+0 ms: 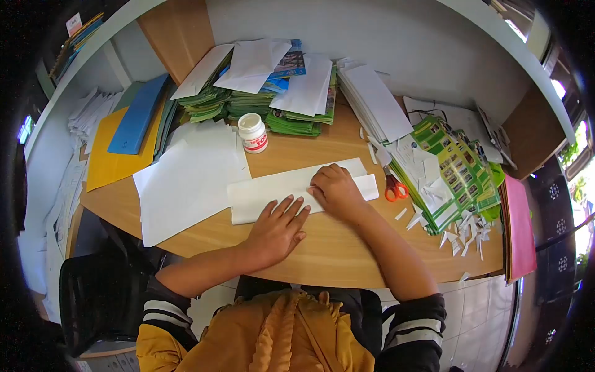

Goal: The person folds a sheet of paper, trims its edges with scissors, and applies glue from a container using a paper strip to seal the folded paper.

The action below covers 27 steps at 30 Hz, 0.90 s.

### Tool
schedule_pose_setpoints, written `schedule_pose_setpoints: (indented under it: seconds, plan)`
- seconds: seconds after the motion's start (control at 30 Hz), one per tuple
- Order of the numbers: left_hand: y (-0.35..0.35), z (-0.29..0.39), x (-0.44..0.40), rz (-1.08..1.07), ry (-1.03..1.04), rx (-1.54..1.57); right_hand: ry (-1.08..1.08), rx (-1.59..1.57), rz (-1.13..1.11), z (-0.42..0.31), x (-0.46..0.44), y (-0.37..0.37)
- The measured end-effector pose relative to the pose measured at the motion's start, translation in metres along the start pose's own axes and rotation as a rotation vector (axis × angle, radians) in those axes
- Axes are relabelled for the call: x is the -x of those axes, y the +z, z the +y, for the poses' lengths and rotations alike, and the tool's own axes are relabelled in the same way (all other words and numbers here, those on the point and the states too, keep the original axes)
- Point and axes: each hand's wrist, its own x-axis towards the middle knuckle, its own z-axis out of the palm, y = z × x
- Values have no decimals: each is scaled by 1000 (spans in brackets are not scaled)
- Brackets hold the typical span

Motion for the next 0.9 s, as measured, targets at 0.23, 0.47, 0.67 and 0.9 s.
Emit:
schedule_pose_setpoints:
  seconds: [0.23,0.47,0.67,0.9]
  plan:
    - [2,1,2,31,-76,16,56,-31,-13,3,-2,2]
    - [5,3,2,56,-82,-28,50,-6,2,5,-6,7]
    - [7,4,5,56,-102,-40,87,12,-11,4,-7,8]
    - [8,6,6,46,-126,-37,111,4,-25,9,-6,13]
